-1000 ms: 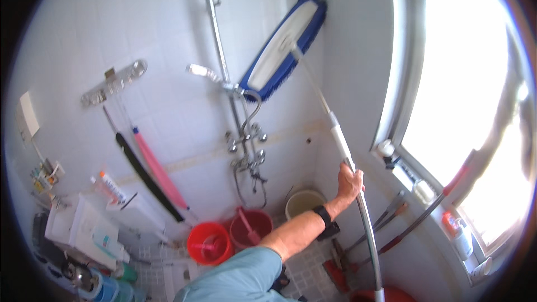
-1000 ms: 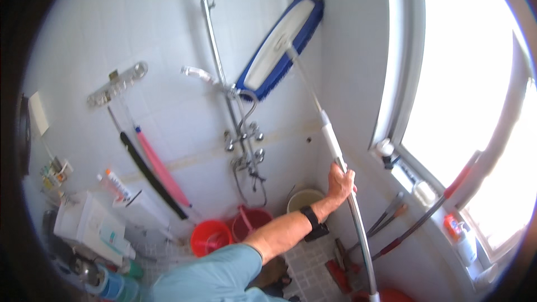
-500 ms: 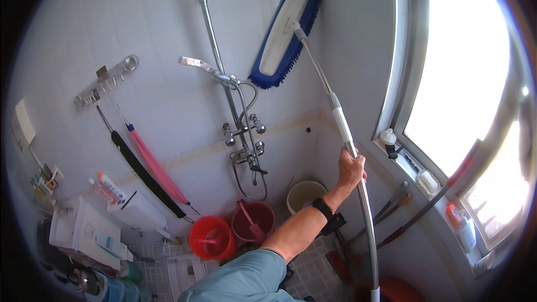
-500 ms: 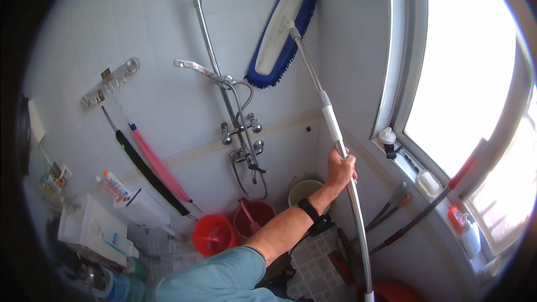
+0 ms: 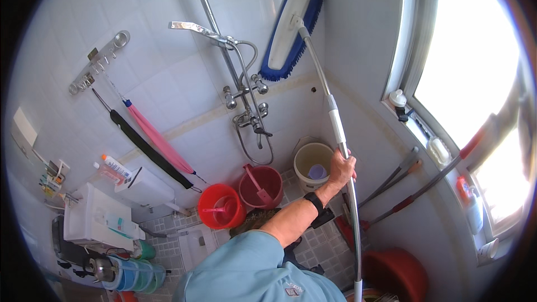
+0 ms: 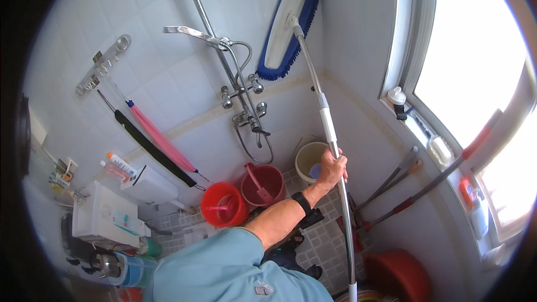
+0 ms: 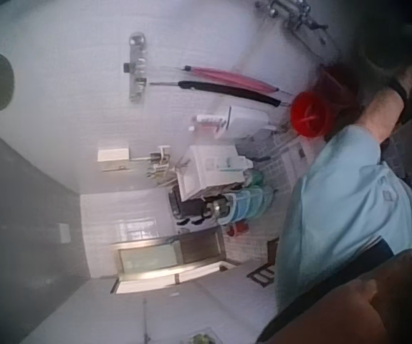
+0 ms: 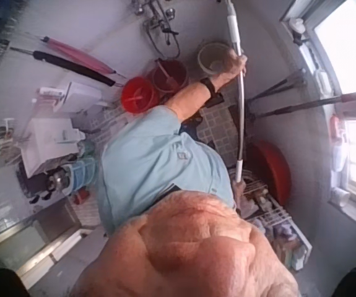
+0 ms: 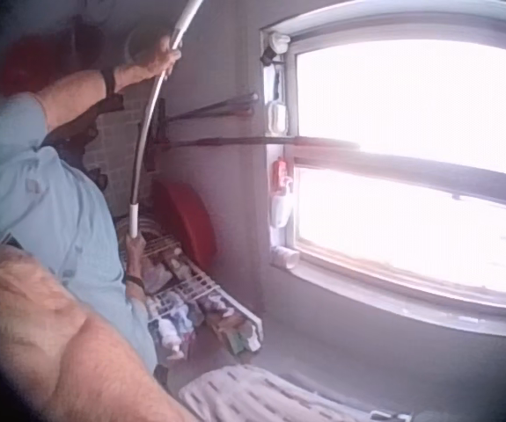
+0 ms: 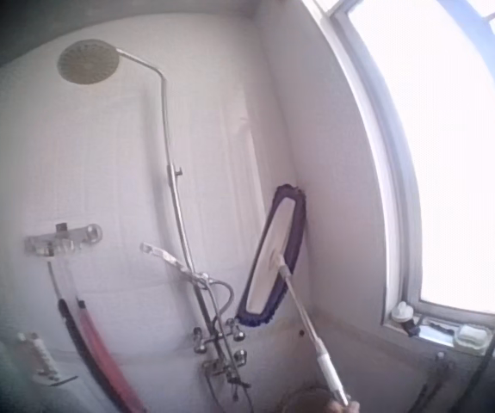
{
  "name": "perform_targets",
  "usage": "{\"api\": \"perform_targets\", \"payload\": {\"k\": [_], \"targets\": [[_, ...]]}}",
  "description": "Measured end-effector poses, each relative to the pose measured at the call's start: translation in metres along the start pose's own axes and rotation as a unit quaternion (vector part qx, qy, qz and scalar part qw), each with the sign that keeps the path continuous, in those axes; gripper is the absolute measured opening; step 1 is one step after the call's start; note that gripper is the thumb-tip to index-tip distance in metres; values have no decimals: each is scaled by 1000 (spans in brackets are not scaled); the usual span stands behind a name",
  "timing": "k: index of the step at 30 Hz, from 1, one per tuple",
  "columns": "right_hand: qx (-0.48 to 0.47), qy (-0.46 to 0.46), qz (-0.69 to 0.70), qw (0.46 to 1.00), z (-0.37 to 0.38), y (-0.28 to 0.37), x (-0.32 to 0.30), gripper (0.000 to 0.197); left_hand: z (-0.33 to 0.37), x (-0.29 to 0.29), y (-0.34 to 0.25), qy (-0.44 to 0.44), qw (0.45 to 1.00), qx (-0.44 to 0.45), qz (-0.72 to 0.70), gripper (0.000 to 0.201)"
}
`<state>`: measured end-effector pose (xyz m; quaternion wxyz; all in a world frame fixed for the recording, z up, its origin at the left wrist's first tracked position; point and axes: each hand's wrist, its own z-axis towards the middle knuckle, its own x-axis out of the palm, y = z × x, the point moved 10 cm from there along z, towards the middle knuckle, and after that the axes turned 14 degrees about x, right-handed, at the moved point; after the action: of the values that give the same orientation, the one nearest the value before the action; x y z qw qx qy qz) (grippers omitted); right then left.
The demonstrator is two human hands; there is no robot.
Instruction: The person uses a long-handled duster to clean the upper walls and ceiling of a bathroom. They systematically move the duster across the tiled surfaces near the window, shower, and sink area.
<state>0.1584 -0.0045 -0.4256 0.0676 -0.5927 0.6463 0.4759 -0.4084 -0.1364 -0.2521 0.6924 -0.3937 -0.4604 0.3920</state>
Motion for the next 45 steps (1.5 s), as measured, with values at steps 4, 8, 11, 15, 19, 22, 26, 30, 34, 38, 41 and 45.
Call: {"api": "perform_targets", "payload": {"k": [4,8,11,15,19,22,26,30,34,38,41,45], "targets": [[2,20,-1,1000,-4,-12,18,26,-23,-22,19,-12,999,-30,15,26],[13,19,-6,1000,-10,-18,21,27,-49,-34,48,-20,997,-69,29,26],[16,5,-17,1000,-15,-17,14,27,-58,-46,73,-39,996,-82,9,27],[25,-17,-25,999,-27,-19,2,27,-67,-52,84,-50,994,-94,13,24],[35,-37,-34,998,-35,-25,-2,27,-78,-60,104,-37,993,-111,25,20],[46,-49,-48,997,-48,-31,-2,28,-87,-67,113,-37,990,-122,57,19],[67,-64,-71,993,-71,-39,3,28,-98,-69,132,-39,983,-174,43,15],[98,-74,-98,988,-101,-47,16,29,-116,-77,173,-27,973,-229,31,12],[161,-78,-123,976,-125,-54,33,29,-137,-82,210,-76,926,-370,8,10],[221,-77,-129,964,-138,-64,37,30,-130,-73,211,-122,915,-385,-20,7],[-23,-70,-123,990,-130,-25,36,32,-116,-64,188,-123,930,-346,8,9],[69,-62,-122,988,-73,-78,55,36,-83,-46,143,-109,952,-285,-3,13]]}}
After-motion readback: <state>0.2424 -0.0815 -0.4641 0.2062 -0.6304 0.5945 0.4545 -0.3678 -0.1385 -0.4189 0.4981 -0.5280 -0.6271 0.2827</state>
